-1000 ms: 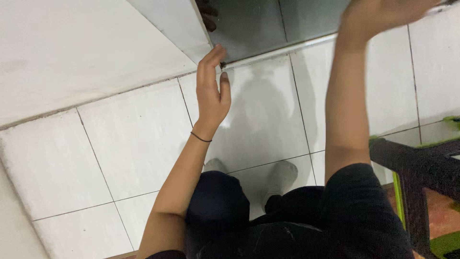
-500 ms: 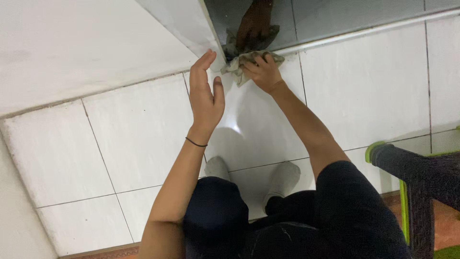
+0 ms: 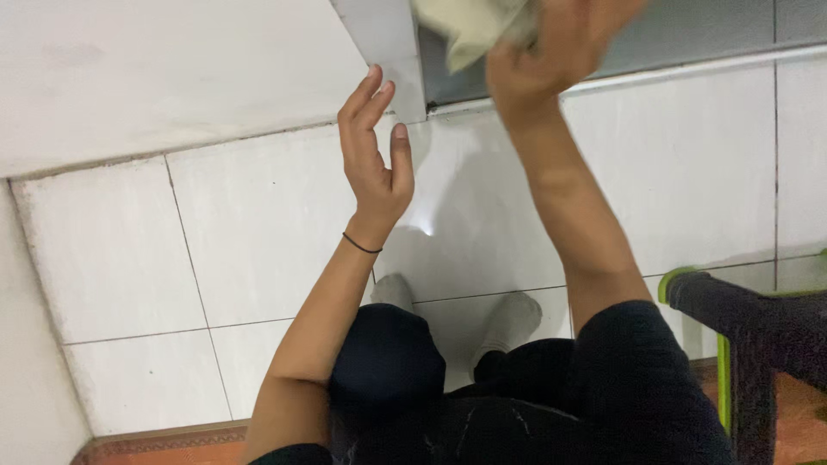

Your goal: The person sprays a cleaning solution onto a large mirror and wipes it with a cloth. They systematically clean the surface from top to bottom, moving around the mirror to reach different areas.

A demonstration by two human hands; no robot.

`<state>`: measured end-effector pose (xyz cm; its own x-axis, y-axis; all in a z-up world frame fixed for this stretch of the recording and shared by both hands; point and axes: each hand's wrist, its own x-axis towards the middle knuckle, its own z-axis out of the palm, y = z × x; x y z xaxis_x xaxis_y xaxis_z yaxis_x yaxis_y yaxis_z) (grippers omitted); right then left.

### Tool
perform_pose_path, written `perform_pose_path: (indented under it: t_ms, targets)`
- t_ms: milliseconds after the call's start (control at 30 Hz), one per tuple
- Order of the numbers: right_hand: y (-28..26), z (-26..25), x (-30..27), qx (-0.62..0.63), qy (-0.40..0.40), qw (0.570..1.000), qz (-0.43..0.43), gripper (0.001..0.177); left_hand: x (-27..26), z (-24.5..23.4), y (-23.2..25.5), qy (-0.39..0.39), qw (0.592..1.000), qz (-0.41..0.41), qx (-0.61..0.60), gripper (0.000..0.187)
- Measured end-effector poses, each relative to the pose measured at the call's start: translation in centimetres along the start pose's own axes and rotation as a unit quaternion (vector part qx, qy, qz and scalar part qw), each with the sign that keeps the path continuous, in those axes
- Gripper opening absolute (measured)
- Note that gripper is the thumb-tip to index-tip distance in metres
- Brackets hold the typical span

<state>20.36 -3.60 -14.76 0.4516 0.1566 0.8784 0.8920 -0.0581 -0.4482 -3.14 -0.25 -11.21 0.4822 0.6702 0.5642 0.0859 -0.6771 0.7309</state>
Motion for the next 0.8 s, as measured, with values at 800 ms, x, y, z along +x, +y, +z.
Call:
perform_pose_path:
  t_ms: [800]
  targets:
    - [-9.8,1.5,3.0,-0.039,-0.056,0.935,-0.347,0.007,3.0,-4.8,0.9,0.094,0.986,0.063,0.122,0.041]
